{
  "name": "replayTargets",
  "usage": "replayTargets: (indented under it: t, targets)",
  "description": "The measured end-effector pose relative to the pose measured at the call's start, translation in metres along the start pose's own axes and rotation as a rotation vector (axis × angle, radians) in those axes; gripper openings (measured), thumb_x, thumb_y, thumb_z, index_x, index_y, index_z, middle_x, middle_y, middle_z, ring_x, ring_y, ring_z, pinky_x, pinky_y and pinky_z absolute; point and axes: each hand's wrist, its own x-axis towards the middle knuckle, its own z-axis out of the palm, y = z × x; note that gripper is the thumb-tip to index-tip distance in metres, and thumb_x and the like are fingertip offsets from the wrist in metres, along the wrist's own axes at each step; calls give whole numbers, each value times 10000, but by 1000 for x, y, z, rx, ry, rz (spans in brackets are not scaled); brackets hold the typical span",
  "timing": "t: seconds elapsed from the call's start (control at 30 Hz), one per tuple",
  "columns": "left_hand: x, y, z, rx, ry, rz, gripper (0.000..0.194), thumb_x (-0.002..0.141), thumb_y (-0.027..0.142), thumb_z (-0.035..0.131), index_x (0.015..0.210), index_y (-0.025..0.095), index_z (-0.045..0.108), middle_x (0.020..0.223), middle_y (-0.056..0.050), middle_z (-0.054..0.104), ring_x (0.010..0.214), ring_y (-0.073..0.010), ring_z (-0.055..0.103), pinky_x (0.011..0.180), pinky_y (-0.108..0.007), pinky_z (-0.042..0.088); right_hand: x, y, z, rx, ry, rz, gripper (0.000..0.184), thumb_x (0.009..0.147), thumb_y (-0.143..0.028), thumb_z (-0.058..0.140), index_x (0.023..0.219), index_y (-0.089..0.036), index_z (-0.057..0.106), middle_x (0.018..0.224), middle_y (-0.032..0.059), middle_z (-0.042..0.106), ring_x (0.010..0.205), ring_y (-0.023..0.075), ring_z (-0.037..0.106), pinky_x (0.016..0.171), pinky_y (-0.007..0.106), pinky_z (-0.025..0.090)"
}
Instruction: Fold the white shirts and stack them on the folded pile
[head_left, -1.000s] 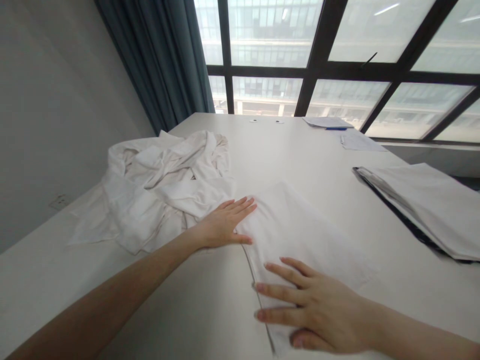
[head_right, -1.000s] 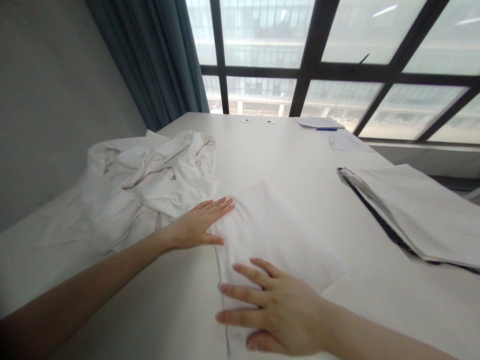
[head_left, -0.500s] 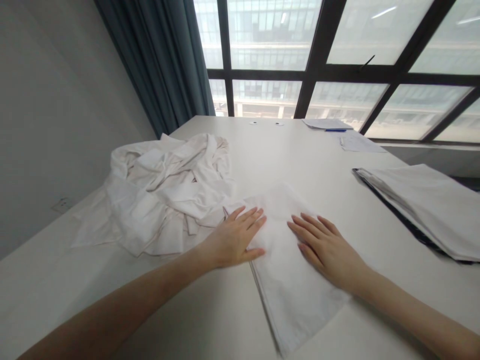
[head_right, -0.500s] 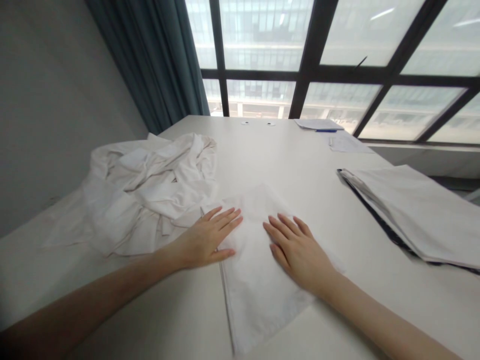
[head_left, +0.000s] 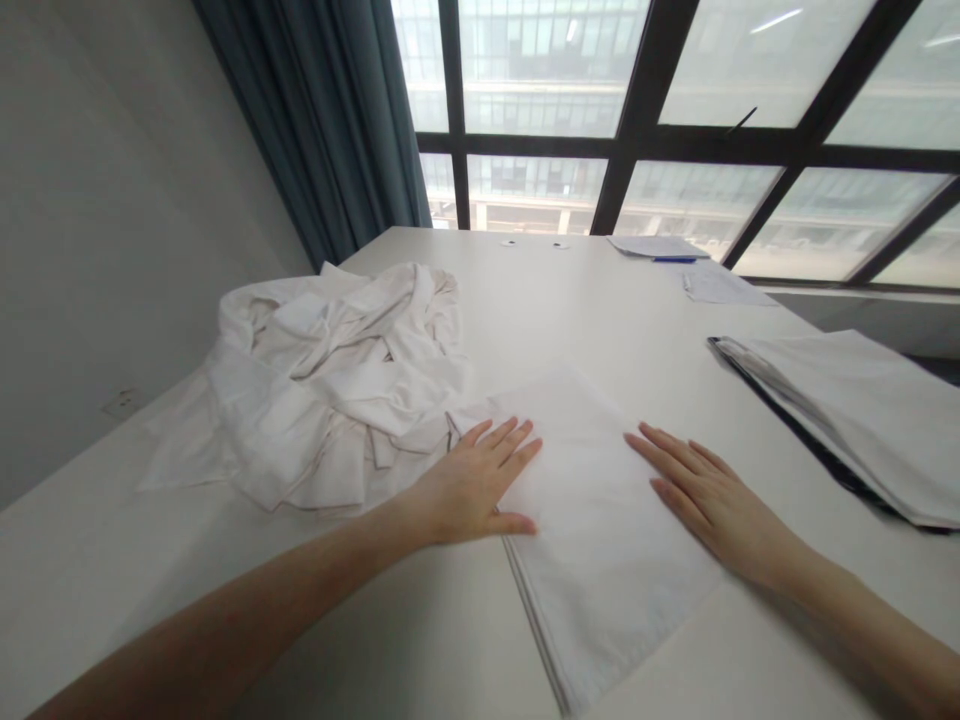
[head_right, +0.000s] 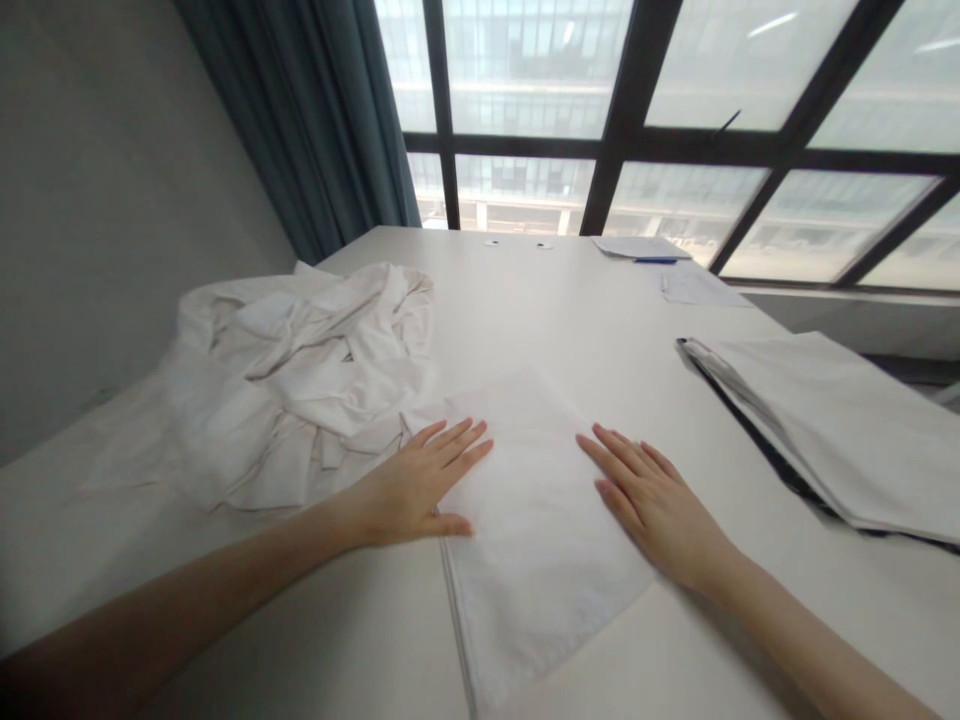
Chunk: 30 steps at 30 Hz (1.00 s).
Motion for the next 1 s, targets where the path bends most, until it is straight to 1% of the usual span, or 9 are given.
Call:
replayTargets:
  t: [0.13, 0.27, 0.4, 0.47, 0.57, 0.7, 0.77, 0.83, 1.0]
  targets:
    - [-1, 0, 0, -6, -5, 5, 862, 904, 738, 367, 1509, 128, 298, 1596, -189, 247, 1491, -320, 191, 1192, -468, 139, -6, 5, 3, 115, 75, 4, 495, 1020, -416, 319, 1492, -283, 384, 1505, 72, 473, 1412, 229, 386, 1144, 540, 318]
    - [-1, -1, -2, -25, 0, 3, 819, 917, 705, 401, 1514, 155, 299, 1597, -176, 248, 1493, -308, 189, 1195, -470, 145, -8, 2, -4, 271, 185, 58, 421, 981, -459, 412, 1315, -266, 581, 1362, 96, 611, 1300, 268, 527, 1053, 494, 453]
    - [1, -10, -6, -76, -28, 44, 766, 935, 641, 453, 1522, 171, 305, 1594, -160, 258, 1493, -282, 199, 1207, -466, 119, -9, -4, -22, 451, 147, 201, 403, 910, -530, 531, 1165, -251, 672, 1068, 92, 737, 896, 236, 717, 749, 346, 603]
    - [2, -18, -9, -125, -31, 94, 681, 963, 568, 466, 1530, 228, 301, 1592, -114, 283, 1486, -251, 230, 1217, -451, 95, -10, -6, -29, 534, 110, 263, 406, 898, -543, 547, 1124, -237, 690, 884, 67, 750, 689, 195, 702, 584, 282, 584]
    - [2, -29, -12, -200, -24, 161, 598, 981, 473, 494, 1527, 317, 306, 1578, -47, 328, 1472, -216, 273, 1225, -424, 78, -12, -9, -34, 578, 135, 286, 403, 909, -546, 524, 1038, -214, 714, 739, 48, 732, 566, 172, 659, 508, 261, 554]
    - [2, -31, -16, -257, -35, 193, 572, 962, 442, 539, 1499, 346, 366, 1563, -16, 360, 1465, -215, 290, 1224, -406, 110, -14, -20, -31, 440, 227, 240, 339, 936, -481, 498, 1019, -238, 719, 930, 82, 756, 765, 225, 720, 515, 271, 573]
    - [2, -30, -17, -262, -43, 193, 537, 971, 429, 524, 1485, 342, 393, 1561, -11, 364, 1466, -213, 288, 1222, -407, 124, -13, -26, -27, 371, 240, 84, 307, 952, -415, 489, 1123, -264, 694, 1179, 90, 706, 1050, 263, 681, 736, 346, 619]
    - [2, -28, -17, -250, -38, 187, 486, 997, 394, 481, 1474, 330, 412, 1555, -12, 376, 1464, -202, 292, 1220, -408, 130, -12, -30, -22, 315, 180, -82, 327, 958, -359, 491, 1233, -285, 650, 1341, 73, 626, 1272, 279, 550, 988, 456, 533]
    - [4, -28, -7, -195, 87, 57, 409, 1033, 307, 366, 1425, 288, 482, 1488, -31, 486, 1427, -183, 372, 1214, -443, 141, -10, -24, -15, 285, 63, -121, 368, 979, -314, 452, 1311, -291, 608, 1377, 46, 606, 1369, 270, 449, 1079, 505, 456]
